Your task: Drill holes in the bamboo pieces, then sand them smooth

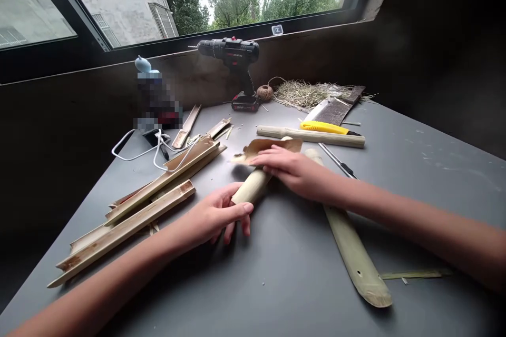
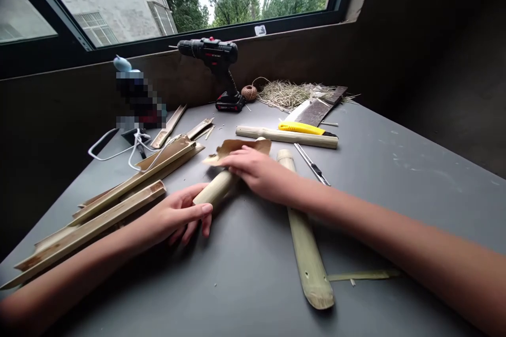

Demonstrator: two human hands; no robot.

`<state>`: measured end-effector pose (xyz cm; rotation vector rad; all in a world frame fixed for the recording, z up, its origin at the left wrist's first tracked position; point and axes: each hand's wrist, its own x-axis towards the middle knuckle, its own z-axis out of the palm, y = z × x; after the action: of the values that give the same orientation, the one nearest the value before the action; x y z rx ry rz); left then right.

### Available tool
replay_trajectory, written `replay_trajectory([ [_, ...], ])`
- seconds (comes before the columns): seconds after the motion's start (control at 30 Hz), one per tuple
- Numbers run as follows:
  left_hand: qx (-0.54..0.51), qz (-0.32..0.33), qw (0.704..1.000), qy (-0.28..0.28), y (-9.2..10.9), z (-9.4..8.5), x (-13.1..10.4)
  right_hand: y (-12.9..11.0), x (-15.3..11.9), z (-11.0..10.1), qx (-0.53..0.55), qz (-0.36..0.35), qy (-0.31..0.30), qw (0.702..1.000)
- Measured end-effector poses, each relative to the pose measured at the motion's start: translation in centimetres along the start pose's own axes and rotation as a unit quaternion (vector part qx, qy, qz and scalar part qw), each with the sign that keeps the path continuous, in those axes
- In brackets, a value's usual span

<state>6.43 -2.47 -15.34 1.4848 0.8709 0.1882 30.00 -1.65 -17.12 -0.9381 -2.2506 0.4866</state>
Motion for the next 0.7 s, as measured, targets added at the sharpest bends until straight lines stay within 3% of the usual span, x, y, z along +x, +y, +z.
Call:
replay_trajectory([
  [0.1, 0.018, 0.018, 0.999, 0.026, 0.0, 0.5, -0.1, 0.4, -0.1, -1.1, -0.009, 0.068, 0.030, 0.997],
  [0.23, 0.137, 0.099, 0.977, 0.134, -0.3, 0.6, -0.6, -2.8, -0.6, -1.8, 0.036, 0.042, 0.050, 0.997],
  [0.33, 0.255, 0.210, 0.903, 0.274, 1.6, -0.1, -1.2, -4.8, -0.7, -2.9, 0.038, 0.024, 0.116, 0.992],
  [0.4, 0.261, 0.280, 0.850, 0.363, 4.0, -0.5, -1.4, -4.7, -0.5, -4.2, 0.017, 0.035, 0.195, 0.980],
  [0.47, 0.246, 0.352, 0.805, 0.410, 6.7, -0.3, -1.1, -3.8, -0.4, -5.4, -0.004, 0.047, 0.274, 0.961],
  [0.53, 0.242, 0.415, 0.772, 0.416, 8.8, 0.3, -0.1, -3.0, -0.3, -6.2, -0.012, 0.054, 0.314, 0.948],
  [0.6, 0.211, 0.441, 0.778, 0.395, 9.6, 1.3, 1.5, -2.8, -0.4, -6.5, -0.017, 0.055, 0.316, 0.947],
  [0.7, 0.126, 0.405, 0.850, 0.313, 8.5, 2.6, 3.7, -3.8, -0.6, -6.5, -0.030, 0.043, 0.314, 0.948],
])
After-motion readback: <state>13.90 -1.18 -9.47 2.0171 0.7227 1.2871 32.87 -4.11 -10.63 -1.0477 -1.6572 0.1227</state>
